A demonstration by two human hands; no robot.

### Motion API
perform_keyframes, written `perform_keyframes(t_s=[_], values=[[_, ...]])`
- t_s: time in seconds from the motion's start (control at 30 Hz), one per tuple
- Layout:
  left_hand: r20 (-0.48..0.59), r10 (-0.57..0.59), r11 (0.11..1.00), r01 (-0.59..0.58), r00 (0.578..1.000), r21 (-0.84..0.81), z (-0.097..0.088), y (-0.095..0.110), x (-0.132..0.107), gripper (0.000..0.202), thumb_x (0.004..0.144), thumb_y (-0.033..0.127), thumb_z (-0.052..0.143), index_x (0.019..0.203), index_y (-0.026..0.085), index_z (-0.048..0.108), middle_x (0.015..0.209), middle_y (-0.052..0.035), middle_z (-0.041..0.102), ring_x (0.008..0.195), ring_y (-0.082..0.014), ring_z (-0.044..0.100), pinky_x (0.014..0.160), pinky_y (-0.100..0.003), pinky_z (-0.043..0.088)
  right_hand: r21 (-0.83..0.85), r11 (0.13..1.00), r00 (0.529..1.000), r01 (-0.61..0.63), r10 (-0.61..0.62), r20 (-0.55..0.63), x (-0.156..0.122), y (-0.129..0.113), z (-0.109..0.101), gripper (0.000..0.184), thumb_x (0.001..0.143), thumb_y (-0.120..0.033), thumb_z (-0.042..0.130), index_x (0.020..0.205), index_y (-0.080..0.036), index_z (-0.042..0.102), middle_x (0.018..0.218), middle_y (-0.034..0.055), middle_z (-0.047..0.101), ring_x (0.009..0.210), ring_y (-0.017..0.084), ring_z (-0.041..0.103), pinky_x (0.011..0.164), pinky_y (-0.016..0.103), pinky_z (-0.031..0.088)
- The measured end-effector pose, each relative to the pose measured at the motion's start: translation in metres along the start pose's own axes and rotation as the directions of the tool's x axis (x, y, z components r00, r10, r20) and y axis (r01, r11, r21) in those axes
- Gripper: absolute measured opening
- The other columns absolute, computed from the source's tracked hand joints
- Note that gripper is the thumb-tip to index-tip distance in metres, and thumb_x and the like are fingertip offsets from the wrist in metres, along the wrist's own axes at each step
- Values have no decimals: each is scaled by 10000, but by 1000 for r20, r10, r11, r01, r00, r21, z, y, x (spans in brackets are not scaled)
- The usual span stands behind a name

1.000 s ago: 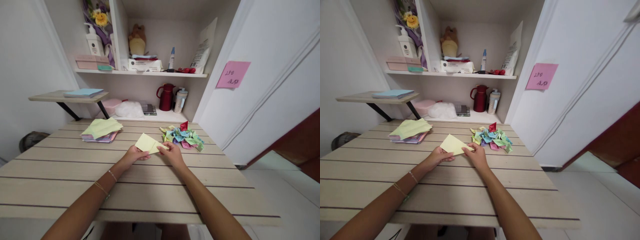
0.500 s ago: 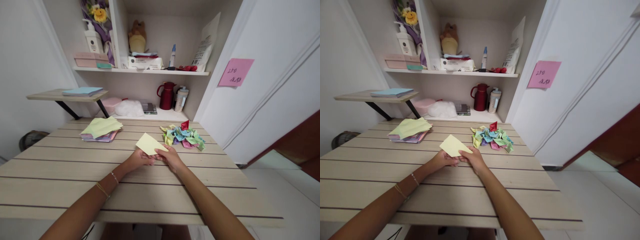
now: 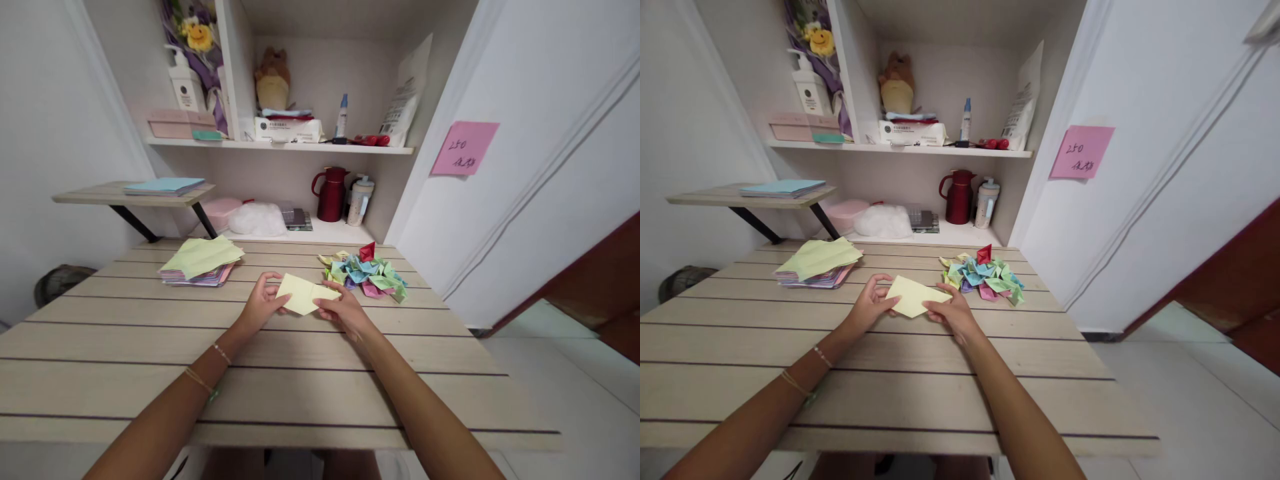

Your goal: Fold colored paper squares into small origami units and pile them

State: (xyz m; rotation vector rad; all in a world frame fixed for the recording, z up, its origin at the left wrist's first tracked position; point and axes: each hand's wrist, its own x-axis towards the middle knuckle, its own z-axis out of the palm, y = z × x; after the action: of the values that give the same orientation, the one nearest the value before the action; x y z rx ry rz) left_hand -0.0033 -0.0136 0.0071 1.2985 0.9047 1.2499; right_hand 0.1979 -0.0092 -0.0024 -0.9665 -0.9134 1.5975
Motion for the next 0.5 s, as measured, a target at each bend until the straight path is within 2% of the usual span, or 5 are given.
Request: perform_keyframes(t_s=[0.07, 0.17, 0.3, 0.4, 0.5], values=[[48, 11, 1000, -12, 999, 15, 1, -1, -2, 411, 630, 300, 686, 951, 168, 467, 753, -25, 635, 590, -122, 597, 500, -216, 473, 53, 998, 999, 37, -35, -38, 0, -1, -1, 606, 491, -135, 797, 1026, -182, 517, 586, -38, 596, 474, 89, 572, 458, 185, 518], [128, -15, 996, 4, 992, 90, 4, -3, -5, 285, 640, 293, 676, 826, 133, 531, 708, -24, 612, 583, -108, 583, 508, -200, 464, 85, 996, 1000, 19, -19, -4, 0, -3, -2, 414, 526, -183, 781, 883, -161, 574, 651, -8, 628, 505, 72, 565, 449, 151, 489], [97, -26, 996, 18, 995, 87, 8, -5, -6, 487, 619, 263, 696, 1040, 154, 476, 852, -69, 625, 672, -134, 603, 537, -209, 475, -23, 1000, 998, 15, -13, 67, 0, -2, -1, 251, 555, -223, 753, 756, -134, 631, 639, 4, 625, 502, 69, 538, 415, 147, 419], [23, -19, 1000, 19, 1000, 10, 7, -4, -4, 717, 609, 252, 708, 1209, 219, 316, 994, -99, 600, 758, -158, 607, 572, -238, 497, -149, 972, 983, 181, -174, 64, 1, 0, 0, 216, 522, -221, 759, 700, -148, 659, 716, 23, 649, 593, 109, 568, 488, 191, 424], [27, -41, 993, 44, 999, -114, 3, -2, -3, 768, 608, 278, 714, 1241, 265, 281, 1137, -119, 538, 890, -196, 588, 676, -317, 516, -180, 912, 928, 369, -350, 131, 3, 1, -1, 165, 486, -207, 767, 609, -166, 664, 908, 60, 652, 832, 185, 589, 704, 270, 446]])
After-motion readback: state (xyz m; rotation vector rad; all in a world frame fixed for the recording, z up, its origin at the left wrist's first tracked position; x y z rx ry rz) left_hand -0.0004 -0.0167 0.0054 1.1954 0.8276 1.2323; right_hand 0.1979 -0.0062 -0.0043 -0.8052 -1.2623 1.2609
